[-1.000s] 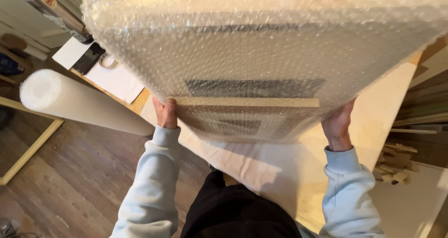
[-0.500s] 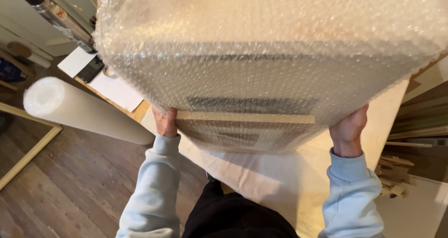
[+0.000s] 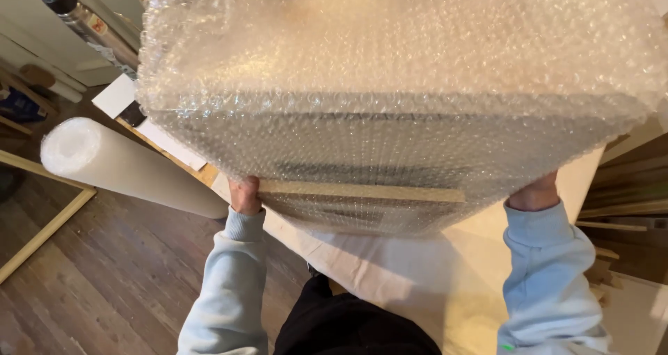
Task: Wrapping a framed picture in bubble wrap and securing it with tape.
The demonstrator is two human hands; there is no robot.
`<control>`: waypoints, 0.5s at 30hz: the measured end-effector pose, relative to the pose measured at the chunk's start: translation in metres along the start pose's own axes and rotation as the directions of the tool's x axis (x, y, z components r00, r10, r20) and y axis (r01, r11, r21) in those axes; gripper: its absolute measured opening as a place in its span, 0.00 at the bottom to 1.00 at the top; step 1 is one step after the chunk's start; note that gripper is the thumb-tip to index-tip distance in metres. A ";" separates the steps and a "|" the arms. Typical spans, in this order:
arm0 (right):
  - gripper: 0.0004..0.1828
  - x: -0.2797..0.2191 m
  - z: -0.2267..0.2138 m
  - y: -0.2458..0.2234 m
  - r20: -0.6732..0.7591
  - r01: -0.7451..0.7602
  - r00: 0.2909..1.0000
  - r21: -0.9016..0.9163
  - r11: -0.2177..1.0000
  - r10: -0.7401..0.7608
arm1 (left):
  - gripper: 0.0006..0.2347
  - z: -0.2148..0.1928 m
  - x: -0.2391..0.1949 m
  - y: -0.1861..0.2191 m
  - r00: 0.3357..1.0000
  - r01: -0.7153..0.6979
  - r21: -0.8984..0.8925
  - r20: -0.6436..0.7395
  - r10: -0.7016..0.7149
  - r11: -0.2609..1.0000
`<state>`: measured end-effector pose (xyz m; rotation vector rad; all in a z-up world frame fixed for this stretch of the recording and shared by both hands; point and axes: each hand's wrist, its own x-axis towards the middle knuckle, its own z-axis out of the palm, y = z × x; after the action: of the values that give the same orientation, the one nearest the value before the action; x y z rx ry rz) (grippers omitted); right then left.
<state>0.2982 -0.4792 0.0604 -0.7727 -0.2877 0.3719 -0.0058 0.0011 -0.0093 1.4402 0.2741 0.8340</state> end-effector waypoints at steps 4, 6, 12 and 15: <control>0.32 0.019 0.017 -0.017 0.046 0.226 0.973 -0.368 0.902 -0.225 | 0.27 0.005 0.010 0.014 0.999 -0.028 0.075 0.034 0.026 0.997; 0.36 0.018 0.019 -0.028 0.104 0.348 0.930 -0.564 0.749 -0.353 | 0.25 0.001 0.005 0.013 0.999 -0.032 0.139 0.042 0.026 0.990; 0.43 0.009 0.009 -0.065 0.278 0.496 0.784 -0.818 0.290 -0.555 | 0.23 0.004 0.001 0.022 0.998 -0.049 0.169 0.043 0.042 0.984; 0.41 0.014 -0.010 -0.080 0.264 0.496 0.772 -0.819 0.289 -0.578 | 0.22 -0.005 0.005 0.004 0.996 -0.084 0.135 0.032 0.081 0.987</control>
<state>0.3321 -0.5315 0.1129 -1.6299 -0.6668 -0.5586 -0.0067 0.0073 -0.0047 1.5983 0.2566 0.8759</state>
